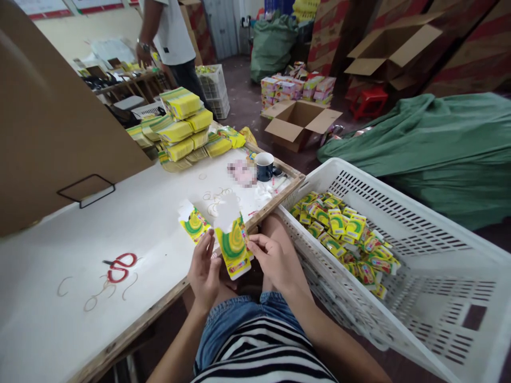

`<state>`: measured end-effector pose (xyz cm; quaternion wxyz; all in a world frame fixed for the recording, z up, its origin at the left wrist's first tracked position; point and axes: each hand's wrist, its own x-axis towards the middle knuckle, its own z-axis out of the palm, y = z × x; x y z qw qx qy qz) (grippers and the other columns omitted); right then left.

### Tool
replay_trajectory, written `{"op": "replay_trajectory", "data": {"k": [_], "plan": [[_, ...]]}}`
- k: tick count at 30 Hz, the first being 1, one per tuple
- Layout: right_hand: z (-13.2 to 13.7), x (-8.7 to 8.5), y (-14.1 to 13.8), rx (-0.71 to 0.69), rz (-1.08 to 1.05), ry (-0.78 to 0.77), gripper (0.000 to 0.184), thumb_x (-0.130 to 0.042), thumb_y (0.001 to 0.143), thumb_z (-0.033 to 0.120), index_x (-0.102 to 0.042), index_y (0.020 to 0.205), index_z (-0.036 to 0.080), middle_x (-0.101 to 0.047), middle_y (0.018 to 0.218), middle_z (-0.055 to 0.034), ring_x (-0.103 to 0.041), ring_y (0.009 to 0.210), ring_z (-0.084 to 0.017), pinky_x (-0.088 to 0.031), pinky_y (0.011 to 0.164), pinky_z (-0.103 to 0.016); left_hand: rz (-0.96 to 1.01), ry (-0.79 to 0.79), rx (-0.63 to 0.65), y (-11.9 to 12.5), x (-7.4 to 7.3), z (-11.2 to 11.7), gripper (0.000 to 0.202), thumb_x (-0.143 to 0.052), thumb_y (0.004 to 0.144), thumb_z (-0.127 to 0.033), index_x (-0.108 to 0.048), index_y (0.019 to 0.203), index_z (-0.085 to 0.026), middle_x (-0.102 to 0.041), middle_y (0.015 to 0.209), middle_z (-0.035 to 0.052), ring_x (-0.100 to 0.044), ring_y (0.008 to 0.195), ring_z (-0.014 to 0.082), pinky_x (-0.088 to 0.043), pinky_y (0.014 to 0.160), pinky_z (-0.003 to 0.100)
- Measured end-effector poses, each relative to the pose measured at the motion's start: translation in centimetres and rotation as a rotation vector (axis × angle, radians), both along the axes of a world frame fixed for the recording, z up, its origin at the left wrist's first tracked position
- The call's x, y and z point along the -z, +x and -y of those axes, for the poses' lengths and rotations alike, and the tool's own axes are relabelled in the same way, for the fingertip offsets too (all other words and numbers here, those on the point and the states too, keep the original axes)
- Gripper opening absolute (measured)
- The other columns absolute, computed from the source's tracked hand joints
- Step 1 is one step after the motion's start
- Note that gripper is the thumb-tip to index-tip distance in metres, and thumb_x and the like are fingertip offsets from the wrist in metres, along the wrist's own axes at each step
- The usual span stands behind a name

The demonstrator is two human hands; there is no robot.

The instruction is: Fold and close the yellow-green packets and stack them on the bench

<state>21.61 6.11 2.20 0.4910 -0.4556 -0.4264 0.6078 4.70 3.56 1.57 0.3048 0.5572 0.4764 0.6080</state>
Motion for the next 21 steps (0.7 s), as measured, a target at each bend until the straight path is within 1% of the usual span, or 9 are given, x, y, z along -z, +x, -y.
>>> {"op": "replay_trajectory", "data": {"k": [2, 4, 6, 8, 11, 13, 16, 19, 21], "plan": [[0.2, 0.1, -0.3, -0.02, -0.033, -0.034, 0.042, -0.073, 0.075, 0.053, -0.065, 0.097, 0.018, -0.071, 0.085, -0.0063, -0.066, 0.081, -0.021, -0.054, 0.075, -0.034, 0.223, -0.208, 0.11, -0.1, -0.5, -0.5, 0.048, -0.063, 0.086, -0.043, -0.058, 0.129, -0.021, -0.06, 0.135, 0.0127, -0.054, 0.128, 0.0296, -0.044, 0.107, 0.046], [0.3, 0.2, -0.5, -0.034, -0.075, -0.05, 0.042, -0.075, 0.072, 0.052, -0.063, 0.095, 0.019, -0.071, 0.083, -0.0058, -0.066, 0.077, -0.02, -0.055, 0.071, -0.034, 0.372, -0.366, 0.311, -0.1, -0.9, -0.9, 0.05, -0.065, 0.082, -0.052, -0.064, 0.12, -0.02, -0.068, 0.123, 0.0125, -0.06, 0.12, 0.0315, -0.049, 0.101, 0.046], [0.4, 0.3, -0.7, -0.039, -0.104, -0.05, 0.042, -0.077, 0.071, 0.053, -0.064, 0.092, 0.019, -0.072, 0.087, -0.0073, -0.067, 0.078, -0.021, -0.055, 0.073, -0.035, 0.463, -0.44, 0.445, 0.1, -1.1, -1.1, 0.05, -0.068, 0.077, -0.056, -0.069, 0.11, -0.019, -0.073, 0.113, 0.0121, -0.063, 0.115, 0.0327, -0.052, 0.095, 0.046], [0.4, 0.3, -0.7, -0.035, -0.103, -0.035, 0.041, -0.077, 0.07, 0.052, -0.067, 0.09, 0.018, -0.073, 0.095, -0.0095, -0.067, 0.086, -0.023, -0.055, 0.08, -0.037, 0.502, -0.461, 0.484, 0.4, -1.2, -1.1, 0.049, -0.07, 0.074, -0.058, -0.071, 0.102, -0.018, -0.075, 0.103, 0.0115, -0.065, 0.11, 0.0325, -0.054, 0.091, 0.044], [0.5, 0.1, -0.5, -0.03, -0.074, -0.032, 0.042, -0.078, 0.07, 0.051, -0.069, 0.093, 0.017, -0.073, 0.101, -0.0105, -0.066, 0.094, -0.024, -0.053, 0.087, -0.038, 0.5, -0.448, 0.458, 0.9, -1.3, -1.0, 0.047, -0.073, 0.073, -0.056, -0.072, 0.098, -0.016, -0.076, 0.093, 0.0108, -0.068, 0.103, 0.0303, -0.055, 0.085, 0.039], [0.5, 0.0, -0.4, -0.023, -0.037, -0.044, 0.043, -0.078, 0.068, 0.05, -0.07, 0.094, 0.016, -0.073, 0.098, -0.01, -0.066, 0.09, -0.023, -0.054, 0.083, -0.036, 0.489, -0.438, 0.425, 1.2, -1.3, -1.0, 0.044, -0.074, 0.073, -0.052, -0.071, 0.097, -0.016, -0.076, 0.09, 0.01, -0.07, 0.094, 0.0271, -0.056, 0.08, 0.035], [0.7, -0.3, -0.4, -0.012, 0.041, -0.035, 0.043, -0.078, 0.068, 0.05, -0.069, 0.094, 0.016, -0.072, 0.091, -0.0087, -0.065, 0.08, -0.022, -0.054, 0.073, -0.033, 0.467, -0.437, 0.322, 1.5, -1.3, -1.2, 0.04, -0.075, 0.073, -0.049, -0.069, 0.095, -0.015, -0.076, 0.083, 0.0069, -0.07, 0.074, 0.0197, -0.055, 0.066, 0.027], [0.8, -0.2, -0.6, -0.017, 0.124, -0.003, 0.041, -0.072, 0.074, 0.052, -0.068, 0.092, 0.016, -0.071, 0.085, -0.0074, -0.064, 0.075, -0.021, -0.053, 0.068, -0.032, 0.413, -0.445, 0.204, 1.6, -1.3, -1.4, 0.04, -0.074, 0.073, -0.051, -0.066, 0.09, -0.015, -0.073, 0.073, 0.0026, -0.066, 0.06, 0.0147, -0.052, 0.058, 0.024], [0.8, 0.1, -0.7, 0.001, 0.176, 0.033, 0.038, -0.067, 0.078, 0.053, -0.067, 0.088, 0.016, -0.07, 0.082, -0.0067, -0.063, 0.075, -0.021, -0.053, 0.068, -0.032, 0.384, -0.452, 0.176, 1.7, -1.3, -1.5, 0.039, -0.074, 0.073, -0.05, -0.063, 0.085, -0.015, -0.071, 0.069, 0.0012, -0.063, 0.057, 0.013, -0.051, 0.056, 0.023]]}}
